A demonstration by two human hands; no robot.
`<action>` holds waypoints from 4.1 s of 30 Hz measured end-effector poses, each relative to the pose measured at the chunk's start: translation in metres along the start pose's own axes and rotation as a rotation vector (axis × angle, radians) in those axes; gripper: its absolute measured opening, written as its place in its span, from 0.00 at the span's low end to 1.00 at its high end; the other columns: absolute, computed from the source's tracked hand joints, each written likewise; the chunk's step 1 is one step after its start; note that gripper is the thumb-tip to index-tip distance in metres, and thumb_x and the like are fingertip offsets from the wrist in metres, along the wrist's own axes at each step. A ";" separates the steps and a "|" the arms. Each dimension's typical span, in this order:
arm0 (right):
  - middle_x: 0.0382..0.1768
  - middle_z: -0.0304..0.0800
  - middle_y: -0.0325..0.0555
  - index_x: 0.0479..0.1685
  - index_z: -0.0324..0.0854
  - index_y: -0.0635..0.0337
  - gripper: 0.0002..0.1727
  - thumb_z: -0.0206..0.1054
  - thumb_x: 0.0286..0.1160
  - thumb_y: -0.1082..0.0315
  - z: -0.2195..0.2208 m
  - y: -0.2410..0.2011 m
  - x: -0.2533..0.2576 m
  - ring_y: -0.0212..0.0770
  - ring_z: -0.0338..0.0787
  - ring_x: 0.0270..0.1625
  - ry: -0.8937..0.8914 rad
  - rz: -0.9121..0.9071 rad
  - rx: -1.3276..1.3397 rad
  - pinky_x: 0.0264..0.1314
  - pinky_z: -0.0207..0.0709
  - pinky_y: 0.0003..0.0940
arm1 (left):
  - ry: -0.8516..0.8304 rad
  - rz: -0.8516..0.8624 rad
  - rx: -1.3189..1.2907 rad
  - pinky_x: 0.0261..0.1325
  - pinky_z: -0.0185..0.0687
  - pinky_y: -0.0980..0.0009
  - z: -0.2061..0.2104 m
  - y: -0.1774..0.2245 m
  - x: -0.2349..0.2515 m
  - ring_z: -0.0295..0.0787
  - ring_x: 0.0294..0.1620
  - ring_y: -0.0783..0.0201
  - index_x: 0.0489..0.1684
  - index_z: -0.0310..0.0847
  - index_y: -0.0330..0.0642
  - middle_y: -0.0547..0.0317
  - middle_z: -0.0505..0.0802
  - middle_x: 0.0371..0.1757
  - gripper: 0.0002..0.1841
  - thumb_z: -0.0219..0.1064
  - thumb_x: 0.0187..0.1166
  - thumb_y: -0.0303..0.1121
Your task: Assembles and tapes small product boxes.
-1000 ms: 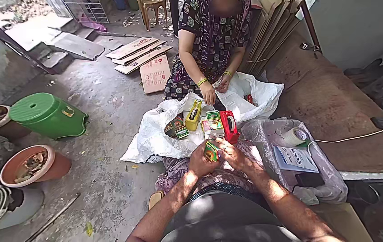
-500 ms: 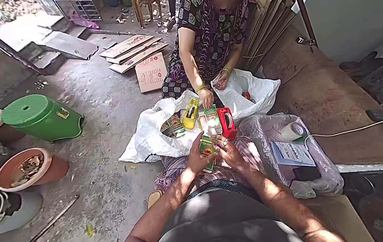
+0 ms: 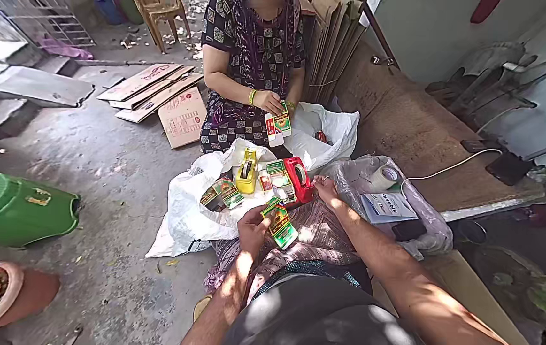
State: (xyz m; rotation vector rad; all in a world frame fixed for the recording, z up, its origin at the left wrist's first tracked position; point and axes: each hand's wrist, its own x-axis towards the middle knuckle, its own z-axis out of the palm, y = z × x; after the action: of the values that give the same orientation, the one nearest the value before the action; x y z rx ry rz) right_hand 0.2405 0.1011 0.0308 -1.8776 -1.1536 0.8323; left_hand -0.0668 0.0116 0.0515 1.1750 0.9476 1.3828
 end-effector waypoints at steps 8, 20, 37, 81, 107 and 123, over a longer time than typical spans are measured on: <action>0.47 0.93 0.48 0.64 0.84 0.60 0.23 0.80 0.66 0.72 0.003 -0.002 0.017 0.39 0.90 0.46 -0.082 0.147 0.342 0.52 0.83 0.39 | -0.041 0.043 0.061 0.53 0.97 0.58 0.002 -0.004 -0.001 0.97 0.46 0.54 0.58 0.88 0.29 0.45 0.96 0.52 0.14 0.74 0.77 0.26; 0.44 0.97 0.42 0.58 0.91 0.57 0.15 0.72 0.74 0.67 0.000 0.032 -0.013 0.32 0.93 0.44 -0.114 -0.145 0.110 0.56 0.87 0.32 | 0.007 0.164 0.043 0.53 0.96 0.60 0.002 -0.010 -0.002 0.96 0.51 0.52 0.47 0.92 0.28 0.40 0.94 0.57 0.12 0.77 0.71 0.27; 0.45 0.93 0.56 0.79 0.62 0.70 0.33 0.72 0.75 0.74 0.028 -0.051 -0.139 0.43 0.93 0.44 -0.467 -0.117 0.735 0.49 0.87 0.36 | -0.013 0.383 0.481 0.62 0.92 0.66 0.005 -0.009 -0.010 0.94 0.60 0.62 0.44 0.97 0.46 0.47 0.91 0.68 0.08 0.79 0.73 0.36; 0.43 0.89 0.55 0.55 0.76 0.68 0.17 0.72 0.76 0.66 0.058 -0.020 -0.109 0.46 0.93 0.45 -0.137 -0.139 0.584 0.52 0.91 0.44 | 0.260 0.284 0.250 0.63 0.90 0.57 0.005 -0.006 -0.009 0.85 0.69 0.52 0.72 0.73 0.28 0.40 0.84 0.69 0.25 0.62 0.85 0.40; 0.60 0.93 0.58 0.71 0.84 0.57 0.22 0.54 0.83 0.70 0.098 -0.018 -0.040 0.61 0.92 0.61 -0.238 -0.751 -0.917 0.60 0.84 0.59 | -0.091 0.181 0.433 0.45 0.94 0.69 0.003 -0.018 -0.007 0.93 0.38 0.68 0.53 0.90 0.39 0.55 0.95 0.50 0.12 0.67 0.79 0.32; 0.57 0.94 0.46 0.47 0.95 0.55 0.15 0.62 0.70 0.71 0.034 0.007 -0.134 0.48 0.87 0.69 0.086 -0.821 -0.234 0.75 0.77 0.49 | -0.044 -0.273 -0.243 0.42 0.93 0.60 -0.001 0.004 -0.004 0.95 0.40 0.56 0.64 0.76 0.28 0.44 0.95 0.47 0.19 0.66 0.74 0.22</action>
State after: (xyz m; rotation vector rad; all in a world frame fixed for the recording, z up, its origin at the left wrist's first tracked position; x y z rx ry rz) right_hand 0.1650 -0.0147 0.0259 -1.3741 -1.8240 0.1573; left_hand -0.0685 0.0071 0.0548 0.8568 0.8469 1.2083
